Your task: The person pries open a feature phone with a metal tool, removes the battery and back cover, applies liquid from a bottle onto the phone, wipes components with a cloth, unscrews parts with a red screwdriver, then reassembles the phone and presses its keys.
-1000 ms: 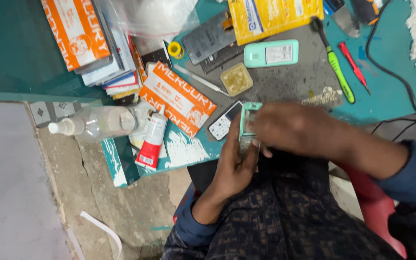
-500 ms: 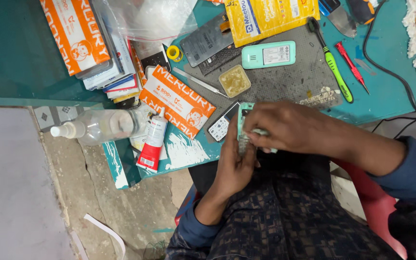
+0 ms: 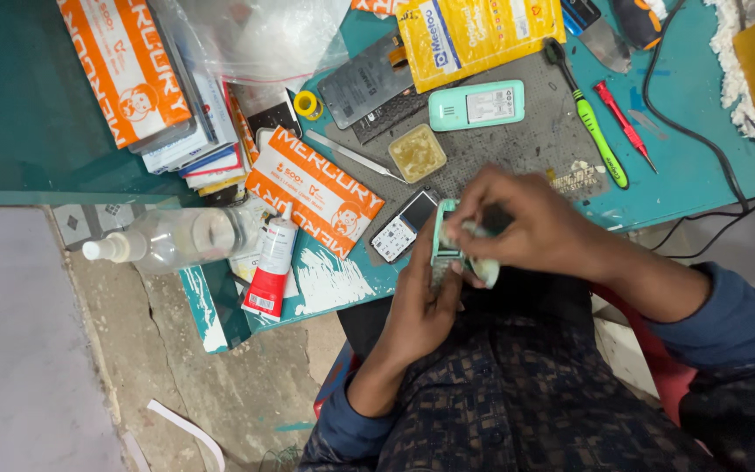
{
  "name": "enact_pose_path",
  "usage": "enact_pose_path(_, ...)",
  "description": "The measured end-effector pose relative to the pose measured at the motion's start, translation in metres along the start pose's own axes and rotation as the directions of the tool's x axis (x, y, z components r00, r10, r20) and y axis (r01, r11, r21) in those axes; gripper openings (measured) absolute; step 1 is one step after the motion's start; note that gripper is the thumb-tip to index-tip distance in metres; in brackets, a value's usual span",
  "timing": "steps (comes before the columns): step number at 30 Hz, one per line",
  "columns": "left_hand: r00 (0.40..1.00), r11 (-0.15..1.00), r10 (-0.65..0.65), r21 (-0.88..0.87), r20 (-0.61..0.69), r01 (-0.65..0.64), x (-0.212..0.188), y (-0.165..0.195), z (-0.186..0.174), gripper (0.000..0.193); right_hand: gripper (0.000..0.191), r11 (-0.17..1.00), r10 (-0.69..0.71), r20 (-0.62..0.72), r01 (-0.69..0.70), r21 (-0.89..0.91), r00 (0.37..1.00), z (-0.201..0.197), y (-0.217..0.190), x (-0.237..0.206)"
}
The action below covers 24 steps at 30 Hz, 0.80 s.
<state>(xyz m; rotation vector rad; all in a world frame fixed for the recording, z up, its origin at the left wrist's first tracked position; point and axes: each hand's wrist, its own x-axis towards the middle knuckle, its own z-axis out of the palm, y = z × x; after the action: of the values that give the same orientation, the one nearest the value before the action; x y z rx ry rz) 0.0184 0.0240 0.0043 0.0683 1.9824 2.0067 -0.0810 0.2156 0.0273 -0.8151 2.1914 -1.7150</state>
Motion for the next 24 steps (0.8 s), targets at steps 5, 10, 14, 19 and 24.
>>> enact_pose_path(5,0.987,0.968,-0.052,-0.251,-0.151,0.012,0.003,-0.005,0.0,0.062,0.021,0.879,-0.328,-0.368,0.138,-0.456,0.87,-0.055,0.009,0.02)
enact_pose_path(10,0.976,0.799,-0.075,-0.598,-0.205,-0.065,0.007,-0.016,-0.005,0.059,0.026,0.432,-0.605,-0.241,0.058,-0.9,0.759,-0.083,0.017,0.049)
enact_pose_path(14,0.961,0.748,0.02,-0.633,-0.275,-0.197,0.01,-0.022,-0.008,0.058,0.02,0.982,-0.187,-0.411,0.158,-0.105,0.892,-0.022,0.019,0.014)
enact_pose_path(19,0.96,0.828,0.02,-0.533,-0.278,-0.172,0.02,-0.023,-0.007,0.057,0.034,0.855,0.209,-0.069,-0.148,0.496,0.975,0.064,0.034,-0.032)
enact_pose_path(24,0.924,0.962,0.256,0.164,-0.285,-0.216,0.021,-0.006,-0.032,0.055,0.03,0.719,0.381,-0.201,-0.152,0.678,0.903,0.055,0.043,-0.036)
